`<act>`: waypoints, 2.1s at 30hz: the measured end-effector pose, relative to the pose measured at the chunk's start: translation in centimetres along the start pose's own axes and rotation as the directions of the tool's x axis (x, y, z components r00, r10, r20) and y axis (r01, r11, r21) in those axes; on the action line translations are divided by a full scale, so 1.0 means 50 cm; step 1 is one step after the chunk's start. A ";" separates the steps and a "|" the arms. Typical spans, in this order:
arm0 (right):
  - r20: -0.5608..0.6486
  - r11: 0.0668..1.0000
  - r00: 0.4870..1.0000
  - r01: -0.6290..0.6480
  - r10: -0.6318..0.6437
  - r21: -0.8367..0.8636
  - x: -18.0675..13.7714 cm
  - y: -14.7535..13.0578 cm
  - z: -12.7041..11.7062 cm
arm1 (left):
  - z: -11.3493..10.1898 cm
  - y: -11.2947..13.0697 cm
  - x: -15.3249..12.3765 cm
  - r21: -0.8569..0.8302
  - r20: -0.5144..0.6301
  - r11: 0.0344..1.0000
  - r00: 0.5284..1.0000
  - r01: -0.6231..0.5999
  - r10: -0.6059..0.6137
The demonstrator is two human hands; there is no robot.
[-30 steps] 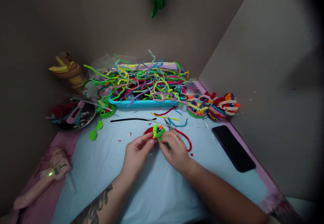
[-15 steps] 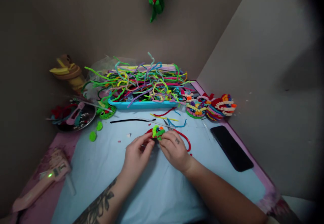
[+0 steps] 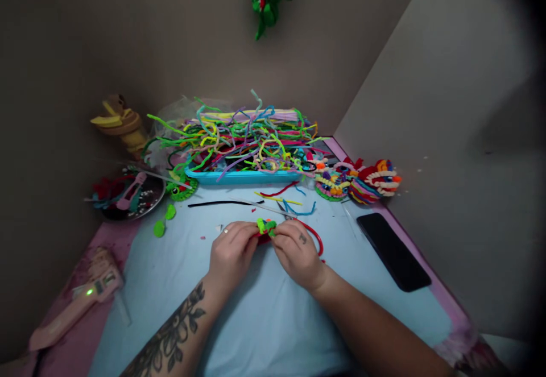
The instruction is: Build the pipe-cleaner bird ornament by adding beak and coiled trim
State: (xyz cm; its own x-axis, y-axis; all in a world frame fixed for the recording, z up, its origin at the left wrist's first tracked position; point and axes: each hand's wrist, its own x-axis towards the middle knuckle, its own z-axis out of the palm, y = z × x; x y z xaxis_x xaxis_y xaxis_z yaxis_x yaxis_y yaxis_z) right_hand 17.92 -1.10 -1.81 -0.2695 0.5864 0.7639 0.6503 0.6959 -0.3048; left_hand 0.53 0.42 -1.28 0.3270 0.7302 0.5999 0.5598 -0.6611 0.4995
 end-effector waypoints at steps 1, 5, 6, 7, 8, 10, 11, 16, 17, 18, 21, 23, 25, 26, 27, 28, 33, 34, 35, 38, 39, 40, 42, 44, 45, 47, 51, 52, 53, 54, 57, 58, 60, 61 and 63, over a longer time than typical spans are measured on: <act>0.002 1.000 1.000 -0.008 0.008 0.003 0.001 -0.001 0.000 | -0.001 0.002 0.001 0.007 0.000 1.000 1.000 -0.013 0.013; 0.014 0.999 0.999 -0.038 0.038 0.024 0.003 0.000 0.002 | -0.003 0.004 0.005 0.019 0.011 0.999 0.999 -0.037 0.037; 0.014 0.999 0.999 -0.044 0.044 0.031 0.003 0.001 0.002 | -0.003 0.002 0.005 0.017 0.011 0.999 0.999 -0.033 0.033; 0.012 0.998 0.999 -0.050 0.049 0.037 0.002 0.002 0.002 | -0.004 0.001 0.004 0.015 0.010 1.000 1.000 -0.027 0.027; 0.007 0.998 0.999 -0.054 0.053 0.041 0.002 0.003 0.002 | -0.005 -0.001 0.003 0.012 0.009 1.000 1.000 -0.020 0.020; 0.000 0.997 0.998 -0.057 0.057 0.042 -0.001 0.005 0.002 | -0.007 -0.003 0.001 0.006 0.013 1.000 1.000 -0.007 0.006; -0.002 0.998 0.998 -0.057 0.057 0.040 -0.002 0.005 0.002 | -0.008 -0.003 0.000 0.006 0.018 1.000 1.000 -0.003 0.003; 0.004 0.995 0.996 -0.087 0.087 0.049 -0.001 0.003 0.004 | -0.013 0.001 0.000 0.020 0.016 1.000 1.000 -0.012 0.012; 0.007 0.993 0.995 -0.104 0.104 0.050 0.000 0.002 0.005 | -0.014 0.001 0.000 0.025 0.013 1.000 1.000 -0.012 0.011; 0.008 0.992 0.993 -0.120 0.119 0.047 0.002 0.002 0.005 | -0.014 0.001 0.000 0.032 0.011 0.999 1.000 -0.008 0.008; 0.015 0.990 0.990 -0.142 0.141 0.015 0.005 0.001 0.005 | -0.014 -0.001 -0.002 0.048 0.007 0.999 1.000 0.005 -0.005; 0.024 0.989 0.989 -0.147 0.147 -0.004 0.006 0.001 0.004 | -0.012 -0.003 -0.003 0.056 0.006 0.998 1.000 0.008 -0.008; 0.037 0.989 0.988 -0.150 0.150 0.001 0.006 0.001 0.003 | -0.011 -0.005 -0.004 0.064 0.003 0.998 1.000 0.007 -0.007; 0.042 0.988 0.987 -0.153 0.152 0.012 0.005 0.001 0.003 | -0.011 -0.005 -0.005 0.067 0.001 0.998 1.000 0.008 -0.008; 0.047 0.988 0.987 -0.154 0.153 0.025 0.005 0.001 0.002 | -0.011 -0.006 -0.005 0.068 0.001 0.998 1.000 0.011 -0.011; 0.052 0.987 0.987 -0.156 0.154 0.037 0.004 0.001 0.002 | -0.011 -0.006 -0.005 0.066 0.000 0.998 1.000 0.013 -0.013; 0.064 0.978 0.981 -0.186 0.181 0.090 0.004 0.002 0.006 | -0.012 -0.004 -0.004 0.038 -0.002 0.999 1.000 0.006 -0.006; 0.067 0.974 0.978 -0.205 0.199 0.099 0.005 0.002 0.007 | -0.011 -0.003 -0.003 0.034 -0.004 0.999 1.000 -0.001 0.001; 0.074 0.969 0.973 -0.224 0.217 0.108 0.006 0.002 0.008 | -0.011 -0.002 -0.003 0.030 -0.005 1.000 1.000 -0.008 0.008; 0.097 0.959 0.964 -0.258 0.248 0.117 0.008 0.002 0.010 | -0.011 0.000 -0.002 0.024 0.004 0.999 1.000 -0.023 0.023; 0.102 0.959 0.964 -0.259 0.248 0.115 0.009 0.003 0.009 | -0.011 0.000 -0.001 0.021 0.009 0.999 1.000 -0.026 0.026; 0.102 0.960 0.964 -0.256 0.245 0.111 0.009 0.003 0.009 | -0.010 0.001 -0.001 0.019 0.013 0.999 0.999 -0.031 0.030; 0.104 0.964 0.966 -0.247 0.237 0.097 0.010 0.003 0.008 | -0.010 0.001 -0.001 0.018 0.020 0.999 0.999 -0.041 0.040; 0.107 0.968 0.968 -0.237 0.228 0.086 0.010 0.003 0.007 | -0.010 0.002 0.000 0.019 0.025 0.999 0.999 -0.048 0.048; 0.108 0.969 0.969 -0.232 0.223 0.082 0.011 0.003 0.006 | -0.010 0.003 0.000 0.022 0.026 0.998 0.998 -0.051 0.050; 0.106 0.974 0.972 -0.216 0.208 0.072 0.012 0.002 0.005 | -0.010 0.002 0.000 0.026 0.018 0.998 0.998 -0.060 0.059; 0.089 0.988 0.985 -0.150 0.147 0.028 0.011 -0.002 0.002 | -0.010 0.001 0.000 0.017 0.007 0.997 0.997 -0.075 0.075; 0.082 0.991 0.988 -0.131 0.129 0.017 0.010 -0.003 0.002 | -0.011 0.001 0.000 0.011 0.009 0.997 0.997 -0.076 0.076; 0.074 0.993 0.991 -0.115 0.114 0.008 0.010 -0.004 0.001 | -0.011 0.002 0.000 0.005 0.011 0.997 0.997 -0.073 0.073; 0.062 0.995 0.993 -0.101 0.101 -0.003 0.009 -0.004 0.001 | -0.012 0.002 -0.001 -0.003 0.014 0.998 0.998 -0.066 0.066; 0.024 0.996 0.997 -0.076 0.077 -0.035 0.006 -0.006 -0.001 | -0.013 0.003 -0.002 -0.017 0.022 1.000 1.000 -0.002 0.002; 0.017 0.996 0.997 -0.074 0.074 -0.043 0.005 -0.006 -0.001 | -0.013 0.004 -0.003 -0.017 0.025 1.000 0.999 0.026 -0.025; 0.015 0.996 0.997 -0.072 0.073 -0.048 0.003 -0.006 0.000 | -0.013 0.004 -0.005 -0.012 0.031 0.997 0.997 0.071 -0.070; 0.017 0.996 0.997 -0.074 0.075 -0.044 0.002 -0.005 0.001 | -0.012 0.004 -0.006 -0.009 0.034 0.996 0.996 0.086 -0.085; 0.016 0.996 0.996 -0.082 0.083 -0.028 0.000 -0.004 0.004 | -0.010 0.004 -0.008 -0.013 0.042 0.995 0.994 0.103 -0.103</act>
State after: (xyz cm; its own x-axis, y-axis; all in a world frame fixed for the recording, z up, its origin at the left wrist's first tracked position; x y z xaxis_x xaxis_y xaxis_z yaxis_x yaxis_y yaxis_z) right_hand 17.64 -1.14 -1.87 -0.2261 0.6483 0.7270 0.6899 0.6335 -0.3504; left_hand 0.14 -0.11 -1.11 0.2995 0.8009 0.5185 0.5808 -0.5842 0.5669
